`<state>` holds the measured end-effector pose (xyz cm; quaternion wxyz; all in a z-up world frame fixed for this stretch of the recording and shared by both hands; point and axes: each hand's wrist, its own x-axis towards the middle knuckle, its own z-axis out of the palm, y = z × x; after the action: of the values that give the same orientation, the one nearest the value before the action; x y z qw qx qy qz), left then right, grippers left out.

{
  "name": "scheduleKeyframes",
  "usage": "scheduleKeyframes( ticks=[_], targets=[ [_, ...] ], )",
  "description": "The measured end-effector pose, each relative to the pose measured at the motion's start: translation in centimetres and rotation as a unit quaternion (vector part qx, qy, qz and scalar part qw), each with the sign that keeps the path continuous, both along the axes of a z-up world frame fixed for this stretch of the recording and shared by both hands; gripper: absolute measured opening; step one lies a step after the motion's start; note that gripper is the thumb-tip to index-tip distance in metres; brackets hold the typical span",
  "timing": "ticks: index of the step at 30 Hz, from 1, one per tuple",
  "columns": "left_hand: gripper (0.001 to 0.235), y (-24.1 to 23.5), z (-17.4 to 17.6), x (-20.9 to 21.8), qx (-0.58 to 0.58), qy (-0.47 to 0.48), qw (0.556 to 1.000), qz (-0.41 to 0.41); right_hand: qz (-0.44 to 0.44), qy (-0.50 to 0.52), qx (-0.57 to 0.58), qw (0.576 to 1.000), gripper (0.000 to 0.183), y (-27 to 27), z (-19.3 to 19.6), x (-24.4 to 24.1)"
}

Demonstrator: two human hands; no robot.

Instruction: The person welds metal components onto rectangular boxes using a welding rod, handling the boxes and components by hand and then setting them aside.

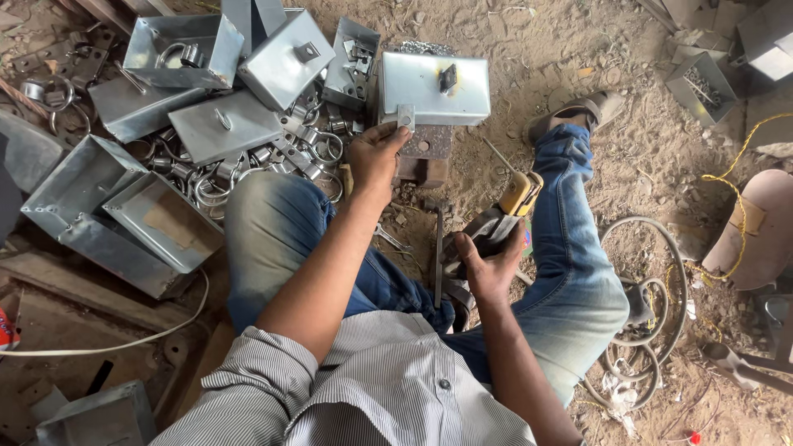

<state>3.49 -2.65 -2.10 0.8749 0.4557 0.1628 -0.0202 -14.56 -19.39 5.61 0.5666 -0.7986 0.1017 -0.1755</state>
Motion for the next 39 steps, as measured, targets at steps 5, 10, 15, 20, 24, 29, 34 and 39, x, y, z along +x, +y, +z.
scheduleKeyframes(
  ticks=[5, 10, 15, 20, 24, 29, 34, 39],
  targets=[
    [0.029, -0.1, 2.1, -0.2, 0.064, 0.062, 0.995, 0.038, 0.049, -0.005, -0.011, 0.999, 0.065, 0.4, 2.7, 2.4],
    [0.034, -0.9, 2.3, -1.0, 0.203, 0.006, 0.976, 0.081, 0.106, 0.093, 0.128, 0.982, 0.060, 2.1, 6.7, 6.2],
    [0.032, -3.5, 2.1, -1.1, 0.155, 0.054, 0.973, 0.165, 0.126, 0.064, 0.009, 0.990, 0.057, 3.2, 8.1, 8.6],
    [0.030, -3.5, 0.3, -0.5, 0.129, 0.023, 0.976, 0.173, 0.145, 0.043, -0.064, 0.986, 0.056, 3.4, 8.7, 9.5],
    [0.028, -3.4, 0.1, -0.3, 0.058, -0.006, 0.982, 0.180, 0.102, 0.155, -0.078, 0.979, 0.059, 3.4, 8.7, 9.8],
    [0.025, -2.5, 0.8, -0.4, 0.012, 0.011, 0.987, 0.162, 0.143, 0.143, -0.107, 0.974, 0.061, 3.4, 8.3, 10.3],
    [0.028, -2.2, 1.0, -0.4, -0.015, 0.035, 0.988, 0.151, 0.140, 0.177, -0.201, 0.953, 0.063, 4.4, 8.3, 11.0],
    [0.035, -2.2, 1.0, -0.4, -0.028, 0.022, 0.986, 0.162, 0.149, 0.150, -0.188, 0.959, 0.065, 5.1, 8.3, 11.1]
  ],
)
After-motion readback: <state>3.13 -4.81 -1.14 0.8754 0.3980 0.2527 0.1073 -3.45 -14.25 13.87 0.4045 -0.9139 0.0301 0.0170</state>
